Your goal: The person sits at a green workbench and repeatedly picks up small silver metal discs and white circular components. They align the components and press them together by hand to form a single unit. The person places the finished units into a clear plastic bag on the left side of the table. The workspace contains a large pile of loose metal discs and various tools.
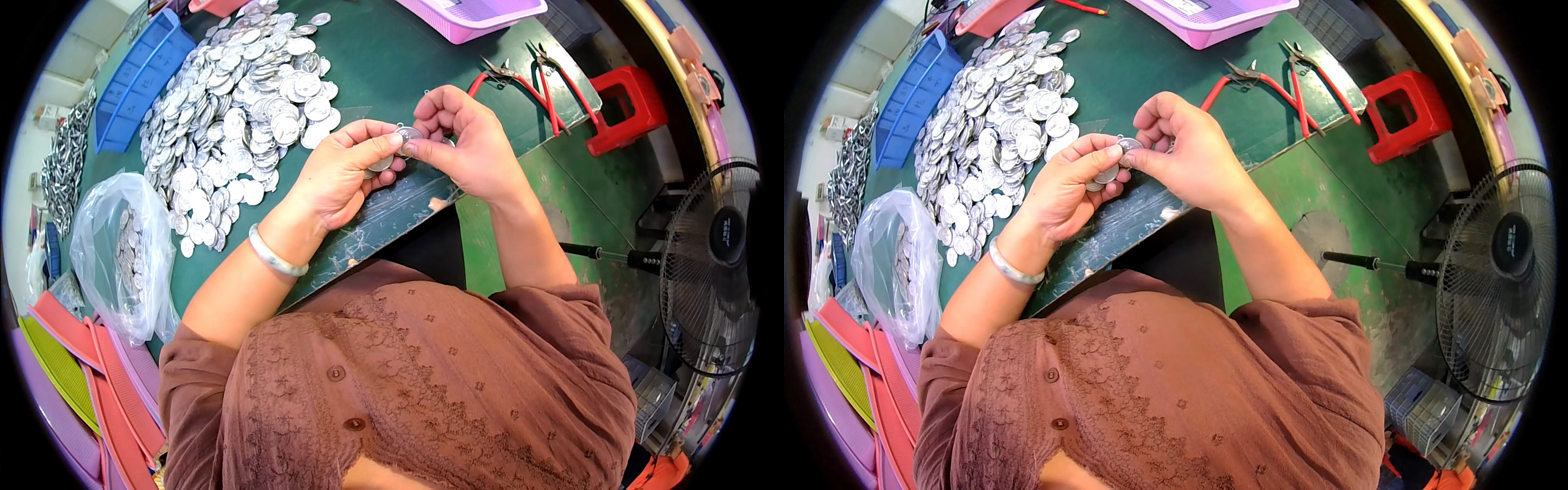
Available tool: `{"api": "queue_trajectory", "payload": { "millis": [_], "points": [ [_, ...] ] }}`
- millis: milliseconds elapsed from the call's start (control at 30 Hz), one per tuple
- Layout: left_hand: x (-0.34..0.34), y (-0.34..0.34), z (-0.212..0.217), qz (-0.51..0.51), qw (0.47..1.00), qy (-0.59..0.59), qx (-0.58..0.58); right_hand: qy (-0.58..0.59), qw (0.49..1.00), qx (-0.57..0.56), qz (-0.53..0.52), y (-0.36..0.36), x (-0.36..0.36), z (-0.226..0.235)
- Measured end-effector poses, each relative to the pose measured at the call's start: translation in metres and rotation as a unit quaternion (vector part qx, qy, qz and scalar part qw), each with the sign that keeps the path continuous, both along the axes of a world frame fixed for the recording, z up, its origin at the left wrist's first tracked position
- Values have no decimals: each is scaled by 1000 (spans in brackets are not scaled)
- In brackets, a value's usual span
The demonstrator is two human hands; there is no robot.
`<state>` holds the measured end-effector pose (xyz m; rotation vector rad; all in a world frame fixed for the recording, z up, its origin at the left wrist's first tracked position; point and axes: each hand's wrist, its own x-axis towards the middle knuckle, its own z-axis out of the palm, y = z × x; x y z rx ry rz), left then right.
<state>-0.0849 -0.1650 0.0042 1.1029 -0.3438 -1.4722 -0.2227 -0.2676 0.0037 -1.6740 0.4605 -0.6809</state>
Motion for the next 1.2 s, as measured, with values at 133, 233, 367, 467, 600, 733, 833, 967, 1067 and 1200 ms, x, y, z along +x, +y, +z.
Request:
{"api": "queue_trajectory", "payload": {
  "millis": [133, 233, 367, 467, 600, 733, 833, 967, 1067, 1200],
  "points": [
    [2, 0, -2, 6, 1000, -4, 4, 25, 992, -104, -61, -7, -13, -1],
    [2, 3, 3, 19, 1000, 3, 3, 62, 967, -208, -133, -18, -27, -9],
    [2, 4, 4, 9, 1000, -4, 11, 152, 944, -279, -87, -15, -38, -2],
    [-2, 4, 7, 18, 999, -24, 22, 186, 922, -331, -74, -9, -40, -4],
    [-1, 3, 5, -23, 998, -46, 20, 202, 912, -348, -84, -3, -41, -7],
    [-9, 0, 7, -68, 986, -153, 26, 189, 916, -341, -91, -3, -40, -11],
    [-18, -7, 5, -107, 950, -295, -1, 193, 911, -350, -102, 0, -40, -10],
    [-26, -21, -5, -130, 891, -434, -28, 179, 920, -334, -103, 1, -40, -10],
    [-25, -27, -7, -134, 887, -442, -12, 159, 930, -317, -96, 1, -41, -11],
    [-22, -24, -2, -118, 930, -347, 7, 139, 938, -304, -90, -2, -42, -12]
  ]
}}
